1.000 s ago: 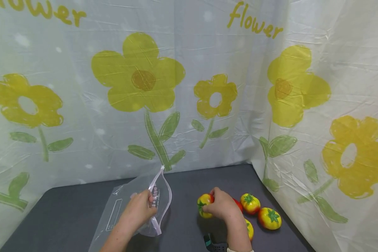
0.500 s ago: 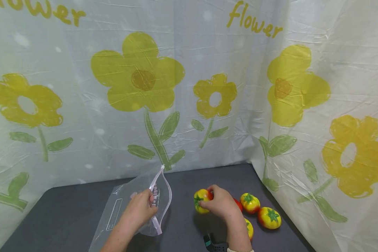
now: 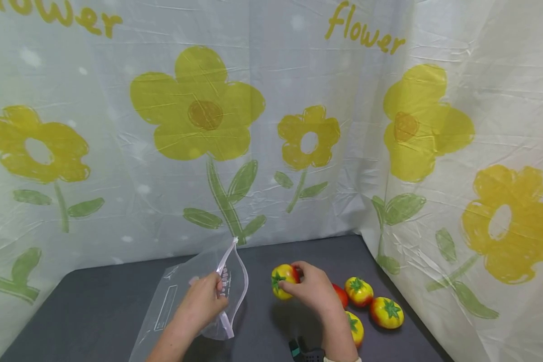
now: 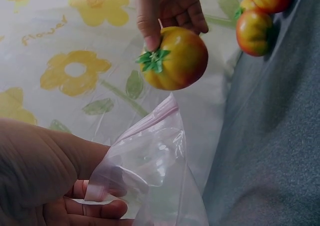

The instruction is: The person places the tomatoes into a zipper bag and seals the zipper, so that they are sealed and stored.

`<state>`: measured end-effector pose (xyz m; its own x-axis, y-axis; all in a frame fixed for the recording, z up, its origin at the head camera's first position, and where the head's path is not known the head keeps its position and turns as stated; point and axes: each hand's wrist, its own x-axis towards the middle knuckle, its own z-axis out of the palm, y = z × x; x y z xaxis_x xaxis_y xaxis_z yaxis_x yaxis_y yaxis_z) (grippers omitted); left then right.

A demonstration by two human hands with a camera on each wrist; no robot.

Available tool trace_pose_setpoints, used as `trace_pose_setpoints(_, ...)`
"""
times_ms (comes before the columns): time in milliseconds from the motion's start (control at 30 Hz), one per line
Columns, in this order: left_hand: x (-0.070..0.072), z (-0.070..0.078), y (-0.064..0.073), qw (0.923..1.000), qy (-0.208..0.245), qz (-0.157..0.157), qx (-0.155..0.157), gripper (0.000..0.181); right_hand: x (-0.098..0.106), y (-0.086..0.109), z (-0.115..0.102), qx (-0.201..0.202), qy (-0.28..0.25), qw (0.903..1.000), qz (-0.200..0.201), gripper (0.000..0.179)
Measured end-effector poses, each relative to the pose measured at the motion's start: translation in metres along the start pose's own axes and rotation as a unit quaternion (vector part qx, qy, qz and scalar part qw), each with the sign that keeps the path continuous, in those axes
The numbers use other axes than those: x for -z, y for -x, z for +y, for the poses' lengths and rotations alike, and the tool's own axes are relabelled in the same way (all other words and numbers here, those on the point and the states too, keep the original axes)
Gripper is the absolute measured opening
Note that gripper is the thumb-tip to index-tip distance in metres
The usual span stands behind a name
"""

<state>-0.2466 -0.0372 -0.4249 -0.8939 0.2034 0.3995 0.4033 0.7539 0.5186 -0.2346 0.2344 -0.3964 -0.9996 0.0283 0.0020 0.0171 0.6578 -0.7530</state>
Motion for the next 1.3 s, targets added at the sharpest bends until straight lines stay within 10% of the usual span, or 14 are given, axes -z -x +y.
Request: trace_pose_setpoints(1300,0.003,0.012,0.001,0.9987,0.019,-0.042,0.021,0.026,-0.072,-0.007,-0.03,0.111,-0.059,0.9912,0.043,0.052)
